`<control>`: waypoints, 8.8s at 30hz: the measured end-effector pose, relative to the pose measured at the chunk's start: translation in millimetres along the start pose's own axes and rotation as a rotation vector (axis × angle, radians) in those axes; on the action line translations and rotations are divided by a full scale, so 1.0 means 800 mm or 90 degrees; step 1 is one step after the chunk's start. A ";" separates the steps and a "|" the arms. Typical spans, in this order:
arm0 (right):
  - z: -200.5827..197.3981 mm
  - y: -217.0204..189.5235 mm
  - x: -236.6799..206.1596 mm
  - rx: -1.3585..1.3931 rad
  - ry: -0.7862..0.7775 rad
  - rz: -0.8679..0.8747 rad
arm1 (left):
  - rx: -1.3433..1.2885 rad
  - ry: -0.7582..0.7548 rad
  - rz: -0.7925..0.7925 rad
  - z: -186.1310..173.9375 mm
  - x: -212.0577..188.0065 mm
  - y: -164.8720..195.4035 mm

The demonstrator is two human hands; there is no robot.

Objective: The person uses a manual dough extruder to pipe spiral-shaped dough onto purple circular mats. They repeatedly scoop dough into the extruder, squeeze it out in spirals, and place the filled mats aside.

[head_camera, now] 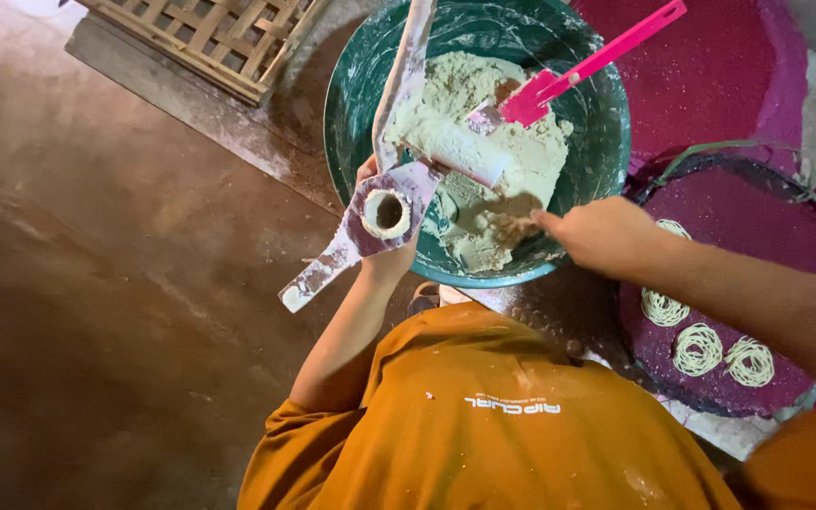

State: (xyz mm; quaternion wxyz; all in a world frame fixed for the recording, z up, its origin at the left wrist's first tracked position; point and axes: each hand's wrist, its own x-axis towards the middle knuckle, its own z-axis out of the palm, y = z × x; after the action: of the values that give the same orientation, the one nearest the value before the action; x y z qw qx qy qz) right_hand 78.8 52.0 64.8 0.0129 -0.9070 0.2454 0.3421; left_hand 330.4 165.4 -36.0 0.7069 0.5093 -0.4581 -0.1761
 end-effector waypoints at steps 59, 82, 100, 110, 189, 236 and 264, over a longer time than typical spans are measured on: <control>-0.141 -0.087 -0.145 -0.324 0.477 -0.040 | 0.366 -0.259 0.213 0.037 0.044 0.121; 0.018 -0.027 -0.023 0.850 0.501 0.023 | 0.489 -0.091 0.239 0.036 0.065 0.093; -0.016 0.002 -0.068 0.834 0.793 -0.265 | -0.335 -0.296 -0.364 0.076 0.018 0.058; 0.046 0.039 -0.236 0.961 0.919 -0.307 | -0.158 -0.716 -0.171 0.174 -0.017 0.169; 0.286 0.110 -0.309 1.079 -0.014 0.218 | -1.178 -0.374 -0.539 0.442 -0.077 -0.001; 0.381 0.134 -0.316 1.233 0.150 0.133 | -0.404 -0.526 -0.467 0.402 -0.074 0.053; 0.295 0.197 -0.290 0.936 0.142 0.390 | -1.145 -0.406 -0.507 0.546 -0.017 -0.006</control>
State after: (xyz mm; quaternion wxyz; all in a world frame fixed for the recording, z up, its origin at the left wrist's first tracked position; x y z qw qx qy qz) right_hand -287.4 60.0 52.7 0.4876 -0.5874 0.6458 -0.0110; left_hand -37.1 -71.2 -20.1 0.5627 -0.1630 -0.1213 -0.8013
